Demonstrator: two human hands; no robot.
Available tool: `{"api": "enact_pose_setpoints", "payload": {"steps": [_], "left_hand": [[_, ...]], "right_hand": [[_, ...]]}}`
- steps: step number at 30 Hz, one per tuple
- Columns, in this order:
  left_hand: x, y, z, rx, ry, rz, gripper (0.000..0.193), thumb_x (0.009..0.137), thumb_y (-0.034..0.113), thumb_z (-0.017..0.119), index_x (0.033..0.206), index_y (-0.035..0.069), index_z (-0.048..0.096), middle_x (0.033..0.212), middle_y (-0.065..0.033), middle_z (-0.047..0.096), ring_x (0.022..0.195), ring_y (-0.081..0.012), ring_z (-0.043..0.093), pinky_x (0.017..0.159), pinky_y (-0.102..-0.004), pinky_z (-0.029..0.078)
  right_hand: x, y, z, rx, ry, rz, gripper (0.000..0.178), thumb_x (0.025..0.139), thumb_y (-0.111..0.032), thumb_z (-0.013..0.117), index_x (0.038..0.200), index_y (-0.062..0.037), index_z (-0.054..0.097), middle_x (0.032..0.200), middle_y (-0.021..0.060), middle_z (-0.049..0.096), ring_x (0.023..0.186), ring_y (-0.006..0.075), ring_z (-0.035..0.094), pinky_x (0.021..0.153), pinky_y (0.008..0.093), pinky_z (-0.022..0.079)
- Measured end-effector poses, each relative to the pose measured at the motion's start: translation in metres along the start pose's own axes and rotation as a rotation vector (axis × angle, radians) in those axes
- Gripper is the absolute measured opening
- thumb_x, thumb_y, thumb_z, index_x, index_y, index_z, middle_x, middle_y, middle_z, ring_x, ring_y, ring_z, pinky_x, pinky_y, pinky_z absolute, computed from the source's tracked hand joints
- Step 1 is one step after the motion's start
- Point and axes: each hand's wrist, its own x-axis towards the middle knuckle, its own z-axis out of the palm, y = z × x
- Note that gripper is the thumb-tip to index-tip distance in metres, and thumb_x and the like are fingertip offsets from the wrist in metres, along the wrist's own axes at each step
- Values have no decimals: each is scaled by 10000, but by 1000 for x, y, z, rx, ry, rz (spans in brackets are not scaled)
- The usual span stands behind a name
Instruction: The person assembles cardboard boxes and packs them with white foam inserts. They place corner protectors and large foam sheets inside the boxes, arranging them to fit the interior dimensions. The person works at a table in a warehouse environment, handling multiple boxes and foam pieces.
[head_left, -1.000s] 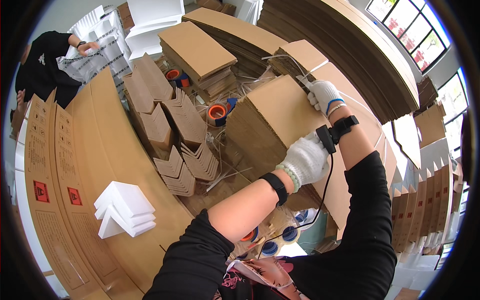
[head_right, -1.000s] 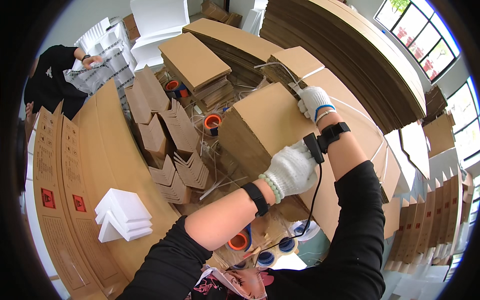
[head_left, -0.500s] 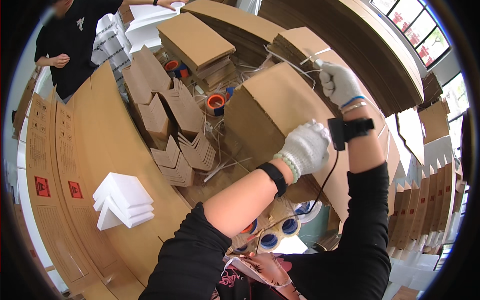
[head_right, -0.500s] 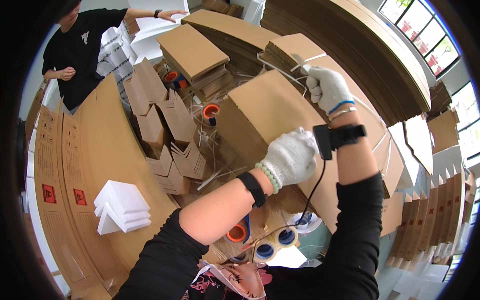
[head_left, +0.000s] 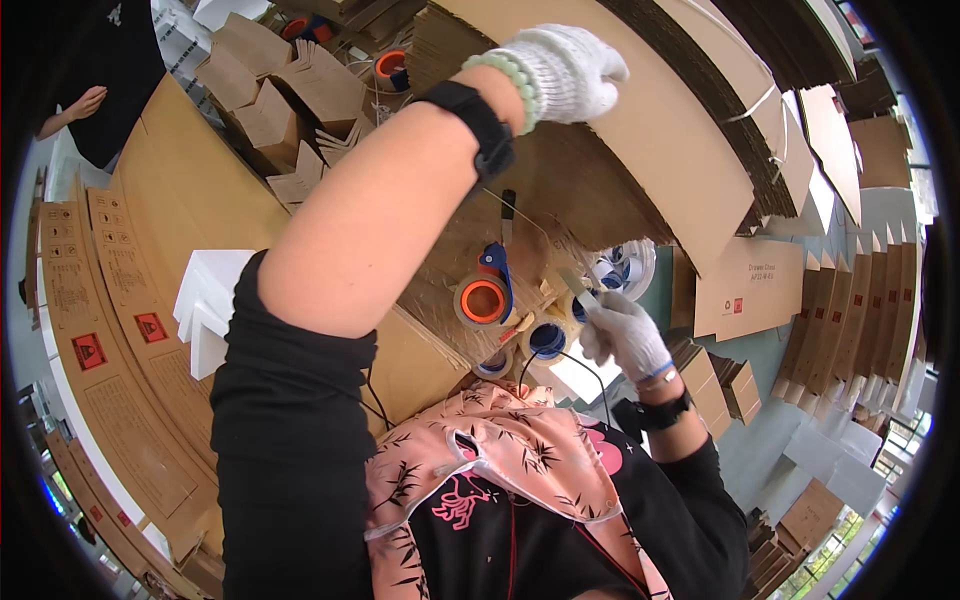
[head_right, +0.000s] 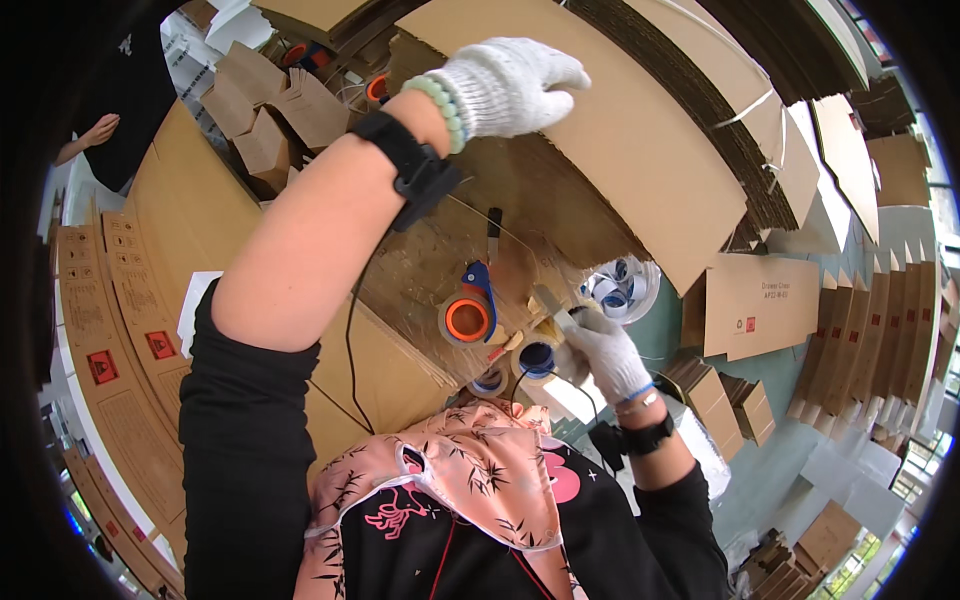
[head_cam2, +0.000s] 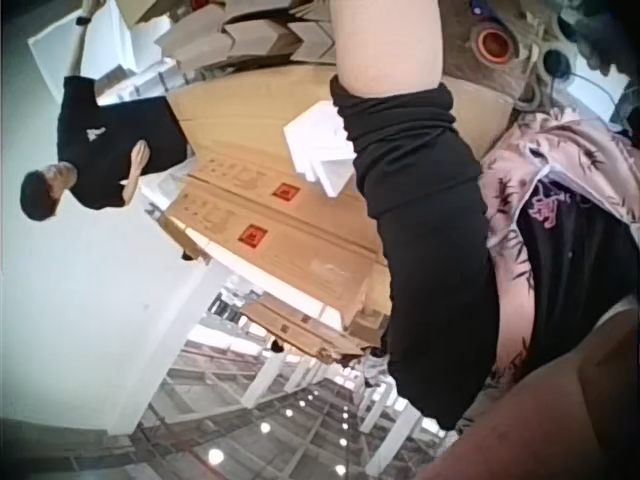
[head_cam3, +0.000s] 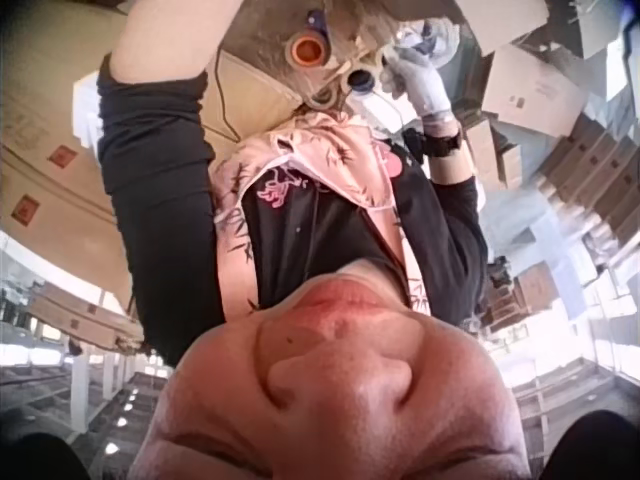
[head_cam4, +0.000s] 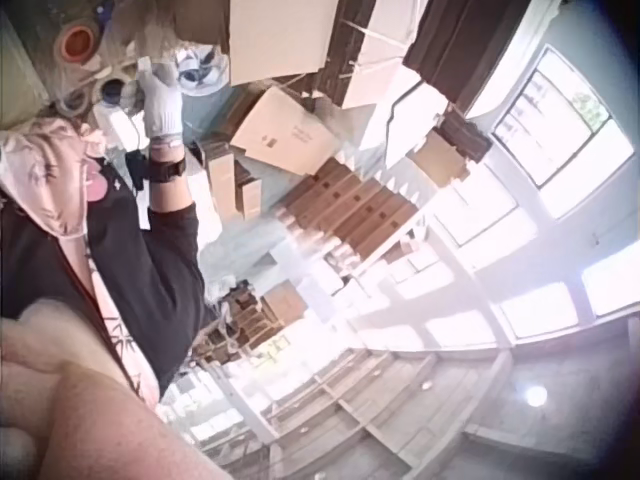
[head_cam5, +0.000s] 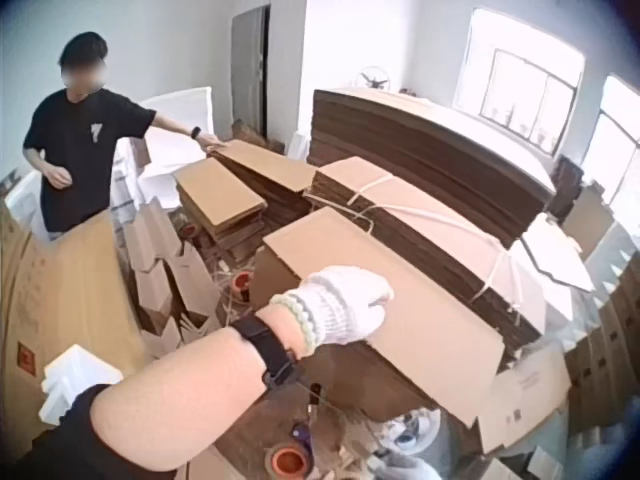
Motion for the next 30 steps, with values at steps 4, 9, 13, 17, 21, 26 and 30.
{"api": "enact_pose_setpoints", "payload": {"steps": [4, 9, 13, 17, 21, 26, 30], "left_hand": [[-44, -3, -10, -46, 210, 84, 322, 911, 255, 587, 1166, 85, 684, 1211, -115, 691, 1129, -284, 648, 984, -364, 513], [-142, 11, -60, -190, 121, -29, 304, 904, 84, 610, 1184, -18, 666, 1280, -199, 650, 1202, -295, 621, 1038, -340, 470], [-217, 28, -111, -126, 44, -182, 340, 887, 36, 592, 1217, -16, 653, 1316, -183, 635, 1235, -285, 603, 1077, -354, 434], [-269, 43, -135, -77, -22, -340, 370, 890, 10, 582, 1255, -16, 640, 1346, -179, 615, 1283, -267, 564, 1107, -355, 401], [-324, 52, -134, -136, 60, -494, 362, 885, 32, 598, 1240, -18, 649, 1314, -179, 637, 1269, -285, 576, 1083, -365, 424], [-358, 66, -139, -195, 23, -625, 420, 876, -13, 557, 1291, -55, 608, 1353, -204, 604, 1298, -289, 547, 1132, -377, 367], [-382, 78, -133, -191, -7, -676, 420, 878, -25, 546, 1292, -58, 605, 1357, -202, 601, 1304, -295, 540, 1135, -380, 365]], "right_hand": [[62, 47, 33, -547, 347, -579, 309, 959, -254, 594, 1099, 20, 627, 918, 156, 702, 848, 264, 695, 749, 334, 553], [-30, -13, 17, -830, 615, -1116, 315, 827, -101, 706, 1127, -18, 660, 1111, 207, 684, 1023, 369, 672, 888, 368, 540], [-71, -75, -72, -873, 1167, -1320, 261, 819, -55, 720, 1072, -4, 681, 1111, 198, 689, 1006, 355, 676, 882, 373, 543], [-51, -97, -170, -763, 1477, -1070, 279, 894, -212, 686, 1110, -37, 694, 1146, 163, 699, 1009, 303, 698, 898, 389, 535], [-39, -85, -190, -630, 1546, -986, 397, 886, -333, 680, 1179, -67, 699, 1150, 171, 710, 1106, 315, 665, 962, 395, 508], [-15, -65, -216, -598, 1356, -779, 526, 878, -467, 639, 1234, -81, 675, 1164, 164, 712, 1110, 329, 663, 975, 405, 495], [-13, -31, -175, -398, 1362, -876, 527, 879, -475, 639, 1235, -89, 674, 1126, 158, 723, 1098, 328, 666, 969, 409, 497]]}}
